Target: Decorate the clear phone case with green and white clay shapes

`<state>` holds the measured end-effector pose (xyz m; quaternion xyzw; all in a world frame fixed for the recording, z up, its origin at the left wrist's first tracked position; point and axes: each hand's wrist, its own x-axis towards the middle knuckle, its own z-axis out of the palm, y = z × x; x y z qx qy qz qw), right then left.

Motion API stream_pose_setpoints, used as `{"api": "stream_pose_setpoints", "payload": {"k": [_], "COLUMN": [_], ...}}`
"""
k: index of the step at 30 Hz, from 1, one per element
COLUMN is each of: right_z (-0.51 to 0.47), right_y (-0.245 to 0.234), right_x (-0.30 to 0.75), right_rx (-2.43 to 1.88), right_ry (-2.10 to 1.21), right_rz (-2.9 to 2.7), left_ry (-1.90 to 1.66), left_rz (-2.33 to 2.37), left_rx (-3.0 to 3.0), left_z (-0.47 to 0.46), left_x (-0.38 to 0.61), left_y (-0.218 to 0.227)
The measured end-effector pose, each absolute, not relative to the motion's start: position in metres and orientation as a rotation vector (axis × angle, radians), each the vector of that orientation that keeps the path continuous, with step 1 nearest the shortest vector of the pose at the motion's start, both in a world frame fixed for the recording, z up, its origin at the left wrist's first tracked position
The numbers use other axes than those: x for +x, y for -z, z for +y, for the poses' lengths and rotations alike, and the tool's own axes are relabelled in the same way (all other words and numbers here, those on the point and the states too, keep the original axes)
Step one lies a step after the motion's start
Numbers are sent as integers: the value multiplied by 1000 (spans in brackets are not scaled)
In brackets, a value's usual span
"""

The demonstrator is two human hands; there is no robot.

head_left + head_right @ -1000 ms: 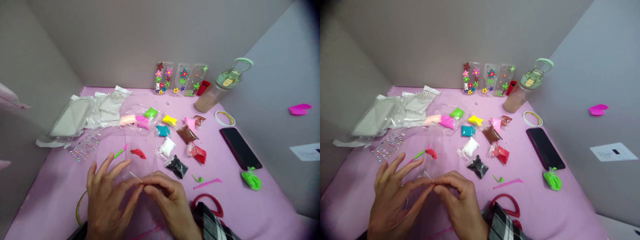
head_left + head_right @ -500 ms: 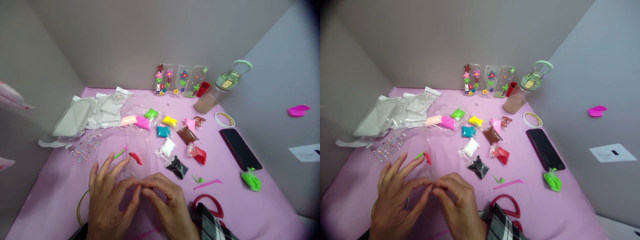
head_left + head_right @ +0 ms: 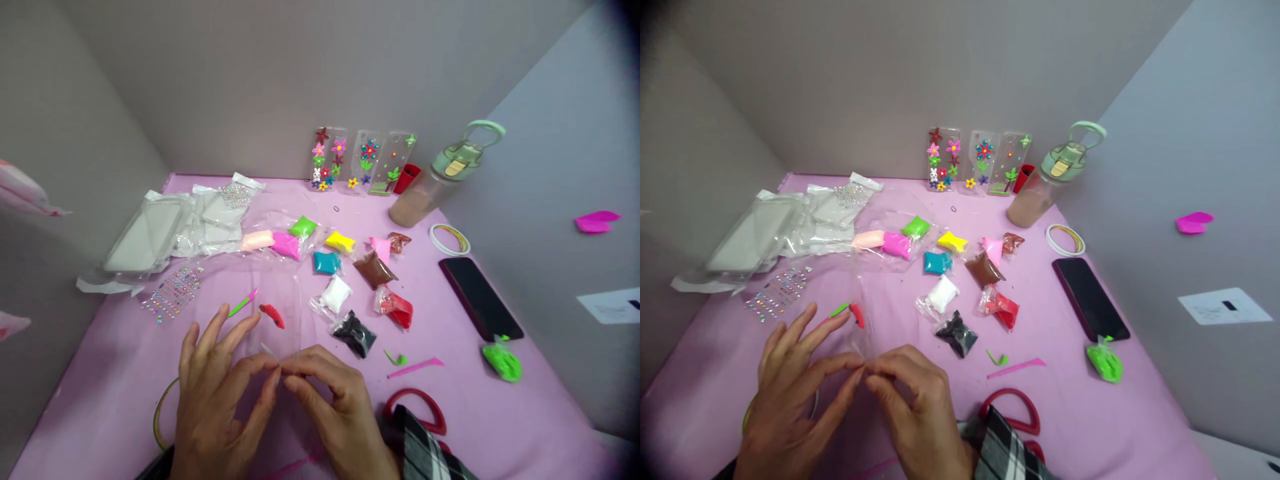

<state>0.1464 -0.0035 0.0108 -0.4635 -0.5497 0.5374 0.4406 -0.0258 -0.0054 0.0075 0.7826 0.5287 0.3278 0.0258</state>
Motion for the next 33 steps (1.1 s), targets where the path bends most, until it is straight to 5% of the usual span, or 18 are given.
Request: {"api": "stream_pose_setpoints", "payload": {"k": [33], "right_z": [-4], "right_y": [-14], "right_x": [150], "right_rx": [-1216], "right_ry": [-1734], "right_rz": [-976], "left_ry": [-951], "left_rz": [1700], "left_rx": [2099], "left_z": [-16], "left_x": [-52], "left_y": [-5]}}
